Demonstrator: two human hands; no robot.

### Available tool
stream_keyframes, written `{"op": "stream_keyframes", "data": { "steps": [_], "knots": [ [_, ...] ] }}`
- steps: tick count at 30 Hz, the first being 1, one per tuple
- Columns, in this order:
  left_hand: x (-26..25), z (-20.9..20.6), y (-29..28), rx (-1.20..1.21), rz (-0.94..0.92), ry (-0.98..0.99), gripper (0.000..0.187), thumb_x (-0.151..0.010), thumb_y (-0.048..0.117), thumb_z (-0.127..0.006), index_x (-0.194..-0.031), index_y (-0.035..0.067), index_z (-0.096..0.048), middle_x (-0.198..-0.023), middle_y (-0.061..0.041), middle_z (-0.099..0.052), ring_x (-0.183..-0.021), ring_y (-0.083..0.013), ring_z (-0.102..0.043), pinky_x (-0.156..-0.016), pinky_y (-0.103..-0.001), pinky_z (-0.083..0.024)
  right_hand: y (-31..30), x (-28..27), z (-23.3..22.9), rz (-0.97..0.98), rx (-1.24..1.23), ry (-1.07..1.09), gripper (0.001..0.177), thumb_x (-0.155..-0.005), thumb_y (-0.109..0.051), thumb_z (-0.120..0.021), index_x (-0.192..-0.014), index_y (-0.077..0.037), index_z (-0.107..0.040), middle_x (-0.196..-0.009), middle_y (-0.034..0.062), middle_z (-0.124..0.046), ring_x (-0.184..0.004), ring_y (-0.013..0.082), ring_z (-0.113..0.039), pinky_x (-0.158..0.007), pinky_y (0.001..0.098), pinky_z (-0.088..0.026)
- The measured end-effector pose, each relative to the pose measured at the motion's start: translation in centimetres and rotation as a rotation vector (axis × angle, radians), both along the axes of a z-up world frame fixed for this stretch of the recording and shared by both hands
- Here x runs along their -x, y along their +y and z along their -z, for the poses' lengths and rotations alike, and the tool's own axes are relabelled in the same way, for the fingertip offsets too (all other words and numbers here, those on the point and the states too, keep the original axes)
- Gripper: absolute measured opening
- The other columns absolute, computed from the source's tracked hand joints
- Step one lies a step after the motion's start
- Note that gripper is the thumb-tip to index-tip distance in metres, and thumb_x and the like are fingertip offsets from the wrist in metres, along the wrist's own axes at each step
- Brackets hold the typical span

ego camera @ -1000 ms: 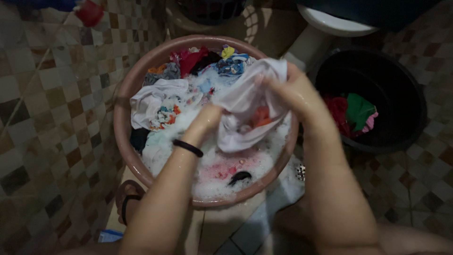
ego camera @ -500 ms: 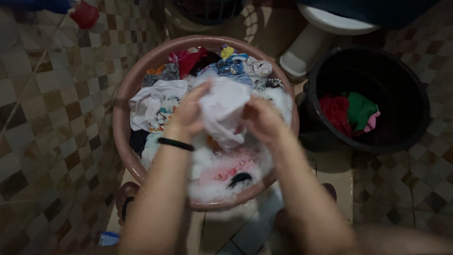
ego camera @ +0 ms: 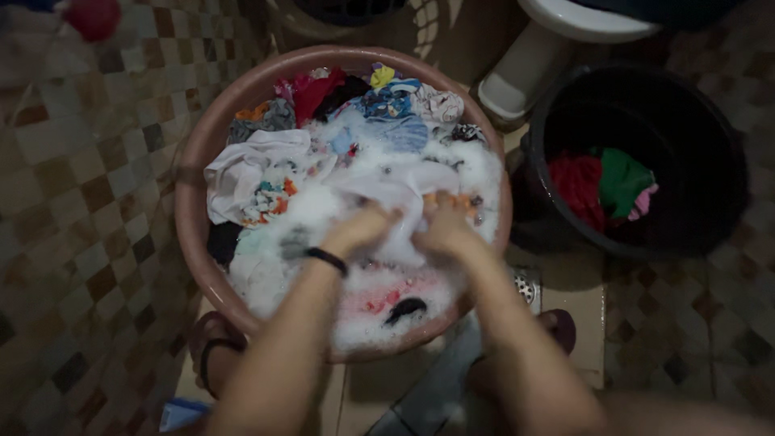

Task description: The person washes clothes in a tub of soapy water by hand, scrubbing individual garments and placing them into a nearby black bucket.

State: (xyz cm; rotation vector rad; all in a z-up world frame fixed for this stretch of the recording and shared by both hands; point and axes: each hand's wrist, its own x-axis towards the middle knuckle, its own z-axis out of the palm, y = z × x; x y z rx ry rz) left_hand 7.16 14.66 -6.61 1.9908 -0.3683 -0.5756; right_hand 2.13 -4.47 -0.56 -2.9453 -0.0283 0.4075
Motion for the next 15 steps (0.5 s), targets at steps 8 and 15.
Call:
{"op": "stream_keyframes", "data": {
  "steps": [8,15],
  "knots": [
    [2.6,4.9,-4.1,-0.508,0.115,0.064,0.044,-0.098,0.035,-0.047,-0.13,0.014,-0.068,-0.135,-0.021,-0.066,-0.125,-0.0409,-0.063,-0.105,-0.053,-0.048,1.9,-2.2,4.2,0.083,-0.066,0.499,0.068,-0.085,-0.043,-0.065,-0.147,-0.018,-0.052,-0.157,0.0174,-0.042,-0.148,0.042,-0.034,-0.121,0.0536,-0.031],
    [3.1,7.6,-4.2,-0.842,0.228,0.02,0.039,-0.092,0.034,-0.058,-0.12,0.011,-0.071,-0.128,-0.019,-0.067,-0.121,-0.0379,-0.064,-0.104,-0.05,-0.049,2.1,-3.6,5.1,0.044,-0.123,0.437,0.064,-0.084,-0.035,-0.072,-0.141,-0.011,-0.055,-0.142,0.0177,-0.054,-0.134,0.039,-0.048,-0.112,0.049,-0.04]
  ]
}}
